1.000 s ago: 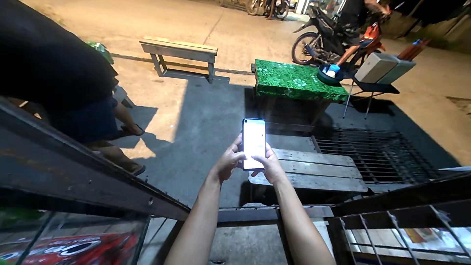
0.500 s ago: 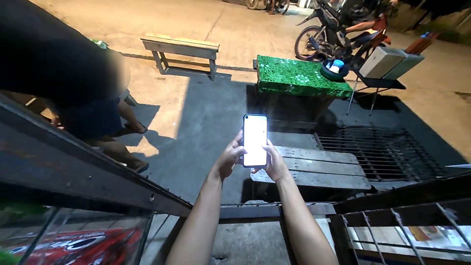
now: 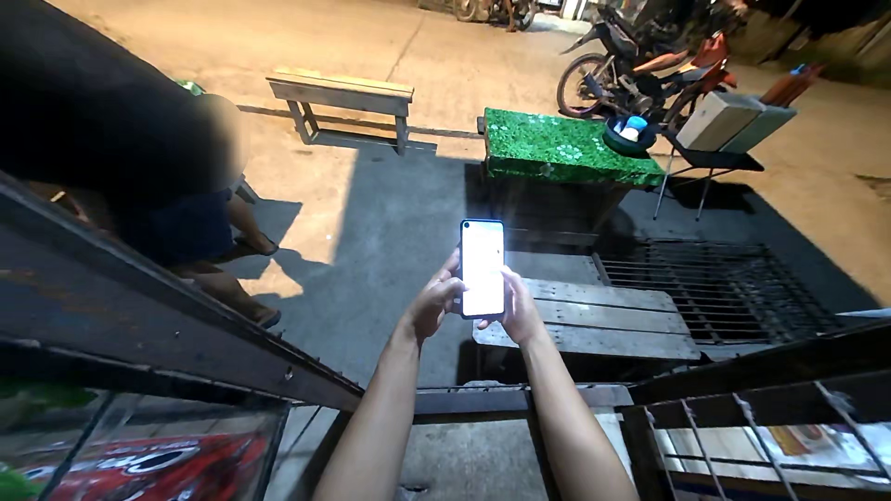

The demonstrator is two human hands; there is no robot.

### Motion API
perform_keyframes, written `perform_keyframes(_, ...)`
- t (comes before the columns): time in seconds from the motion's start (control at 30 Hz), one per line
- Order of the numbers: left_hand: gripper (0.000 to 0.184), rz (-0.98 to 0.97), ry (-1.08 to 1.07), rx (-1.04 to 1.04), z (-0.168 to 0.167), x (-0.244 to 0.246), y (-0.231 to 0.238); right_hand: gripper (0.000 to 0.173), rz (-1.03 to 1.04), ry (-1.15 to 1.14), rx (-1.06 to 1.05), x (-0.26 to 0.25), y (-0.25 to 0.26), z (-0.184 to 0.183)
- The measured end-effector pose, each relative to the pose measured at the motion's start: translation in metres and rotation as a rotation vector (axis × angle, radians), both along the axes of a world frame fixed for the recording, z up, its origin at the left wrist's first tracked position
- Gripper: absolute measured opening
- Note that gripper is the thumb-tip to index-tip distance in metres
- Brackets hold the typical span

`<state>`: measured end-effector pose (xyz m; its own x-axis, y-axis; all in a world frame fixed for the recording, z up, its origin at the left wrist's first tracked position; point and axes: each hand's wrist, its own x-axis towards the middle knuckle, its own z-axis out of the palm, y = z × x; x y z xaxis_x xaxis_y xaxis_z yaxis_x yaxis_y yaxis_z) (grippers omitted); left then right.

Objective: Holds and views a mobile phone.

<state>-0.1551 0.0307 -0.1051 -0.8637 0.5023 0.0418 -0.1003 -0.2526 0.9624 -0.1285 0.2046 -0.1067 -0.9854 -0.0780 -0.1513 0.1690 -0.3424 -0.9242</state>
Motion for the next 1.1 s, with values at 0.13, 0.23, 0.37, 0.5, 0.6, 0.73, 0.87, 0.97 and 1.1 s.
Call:
perform_keyframes(0.13, 0.057, 0.120, -0.114, 0.015, 0.002, 0.001, 0.001, 0.081, 0.140, 0.010, 0.041, 0.001, 0.005, 0.006)
perform_keyframes(0.23, 0.050, 0.130, -0.186, 0.127, 0.008, 0.003, -0.001, 0.084, -0.022, -0.025, 0.311, 0.001, 0.007, 0.019)
perform_keyframes(0.37, 0.046, 0.142, -0.219, 0.224, 0.008, 0.003, 0.000, 0.082, -0.540, 0.180, 0.281, -0.007, 0.027, 0.016)
perform_keyframes(0.5, 0.047, 0.160, -0.208, 0.205, 0.009, 0.002, 0.000, 0.076, -0.570, 0.382, 0.083, 0.002, 0.045, 0.035)
perform_keyframes(0.6, 0.047, 0.151, -0.182, 0.198, 0.006, 0.002, 0.000, 0.080, -0.559, 0.320, 0.090, 0.000, 0.045, 0.034)
perform_keyframes(0.73, 0.051, 0.172, -0.178, 0.169, 0.006, 0.001, 0.001, 0.094, -0.328, -0.079, 0.373, -0.011, 0.027, 0.007)
perform_keyframes(0.87, 0.052, 0.195, -0.175, 0.145, 0.010, 0.003, 0.001, 0.081, -0.050, -0.187, 0.586, -0.010, 0.006, 0.005)
perform_keyframes(0.97, 0.050, 0.222, -0.192, 0.151, 0.008, 0.002, 0.001, 0.076, -0.053, -0.114, 0.708, -0.011, 0.006, -0.001)
perform_keyframes(1.1, 0.052, 0.214, -0.179, 0.145, 0.007, 0.002, 0.000, 0.056, 0.019, -0.143, 0.846, -0.013, 0.013, -0.006)
